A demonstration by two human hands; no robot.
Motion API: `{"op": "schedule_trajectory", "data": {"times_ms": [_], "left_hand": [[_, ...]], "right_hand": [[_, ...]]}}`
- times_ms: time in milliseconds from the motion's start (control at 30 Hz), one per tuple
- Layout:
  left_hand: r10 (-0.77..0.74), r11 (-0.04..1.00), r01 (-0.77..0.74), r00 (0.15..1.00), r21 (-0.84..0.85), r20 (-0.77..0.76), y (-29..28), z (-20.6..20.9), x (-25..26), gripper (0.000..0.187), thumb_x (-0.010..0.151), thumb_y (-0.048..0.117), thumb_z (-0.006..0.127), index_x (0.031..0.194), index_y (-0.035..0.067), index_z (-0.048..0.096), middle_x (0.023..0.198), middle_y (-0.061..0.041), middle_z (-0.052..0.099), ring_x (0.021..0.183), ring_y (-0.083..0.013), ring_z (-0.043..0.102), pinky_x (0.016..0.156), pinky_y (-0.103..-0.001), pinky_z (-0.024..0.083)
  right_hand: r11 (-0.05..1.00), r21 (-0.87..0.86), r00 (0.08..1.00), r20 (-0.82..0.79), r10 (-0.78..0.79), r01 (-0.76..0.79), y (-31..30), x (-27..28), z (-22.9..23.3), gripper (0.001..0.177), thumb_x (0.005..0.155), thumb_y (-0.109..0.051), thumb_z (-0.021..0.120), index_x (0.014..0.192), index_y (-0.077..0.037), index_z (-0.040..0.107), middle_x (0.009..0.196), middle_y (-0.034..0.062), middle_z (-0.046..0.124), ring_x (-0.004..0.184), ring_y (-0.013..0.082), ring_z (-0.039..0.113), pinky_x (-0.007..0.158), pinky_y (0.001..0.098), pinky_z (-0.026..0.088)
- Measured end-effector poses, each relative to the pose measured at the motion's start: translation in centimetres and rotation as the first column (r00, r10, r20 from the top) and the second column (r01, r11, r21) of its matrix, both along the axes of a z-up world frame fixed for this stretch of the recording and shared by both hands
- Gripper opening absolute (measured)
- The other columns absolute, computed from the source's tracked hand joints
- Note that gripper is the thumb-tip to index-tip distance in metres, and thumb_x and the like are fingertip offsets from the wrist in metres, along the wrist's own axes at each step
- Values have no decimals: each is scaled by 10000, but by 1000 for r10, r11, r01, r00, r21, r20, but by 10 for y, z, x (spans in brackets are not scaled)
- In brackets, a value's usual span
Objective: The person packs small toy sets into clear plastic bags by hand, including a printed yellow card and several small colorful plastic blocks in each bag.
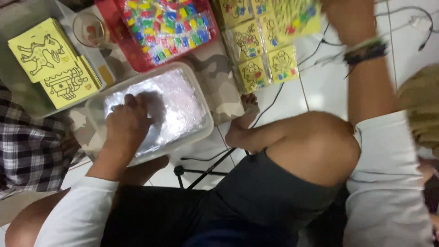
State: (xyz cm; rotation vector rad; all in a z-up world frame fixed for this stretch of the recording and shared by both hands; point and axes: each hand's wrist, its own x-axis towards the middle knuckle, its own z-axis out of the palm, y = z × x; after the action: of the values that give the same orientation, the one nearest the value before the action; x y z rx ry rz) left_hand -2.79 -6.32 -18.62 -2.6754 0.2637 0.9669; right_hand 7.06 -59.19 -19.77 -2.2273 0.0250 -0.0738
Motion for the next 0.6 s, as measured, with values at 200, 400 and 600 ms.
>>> {"op": "schedule_trajectory", "data": {"times_ms": [200, 400, 600], "left_hand": [[37, 997, -28, 993, -77, 114, 6, -14, -7, 620, 843, 387, 812, 1292, 53, 547, 1113, -171, 667, 1071, -498, 691, 791, -591, 614], [8, 994, 12, 982, -107, 186, -1, 0, -8, 434, 860, 308, 830, 1165, 97, 605, 980, -101, 716, 965, -359, 762, 783, -479, 629], [-10, 984, 41, 984, -173, 176, 1, 7, -7, 359, 847, 273, 823, 1125, 103, 672, 957, -100, 729, 931, -355, 767, 783, -484, 621]], "right_hand": [[964, 165, 961, -221, -168, 207, 7, -30, -151, 133, 1086, -46, 687, 954, -31, 690, 884, 149, 618, 754, 239, 683, 614, 342, 603], [992, -9, 945, -304, -123, 126, 46, -53, -187, 115, 916, -70, 810, 1012, -119, 771, 942, 159, 726, 958, 356, 725, 809, 466, 566], [953, -296, 959, -245, -143, 67, 51, -68, -255, 104, 915, -179, 813, 958, -114, 742, 852, 108, 714, 943, 377, 714, 917, 485, 502]]}}
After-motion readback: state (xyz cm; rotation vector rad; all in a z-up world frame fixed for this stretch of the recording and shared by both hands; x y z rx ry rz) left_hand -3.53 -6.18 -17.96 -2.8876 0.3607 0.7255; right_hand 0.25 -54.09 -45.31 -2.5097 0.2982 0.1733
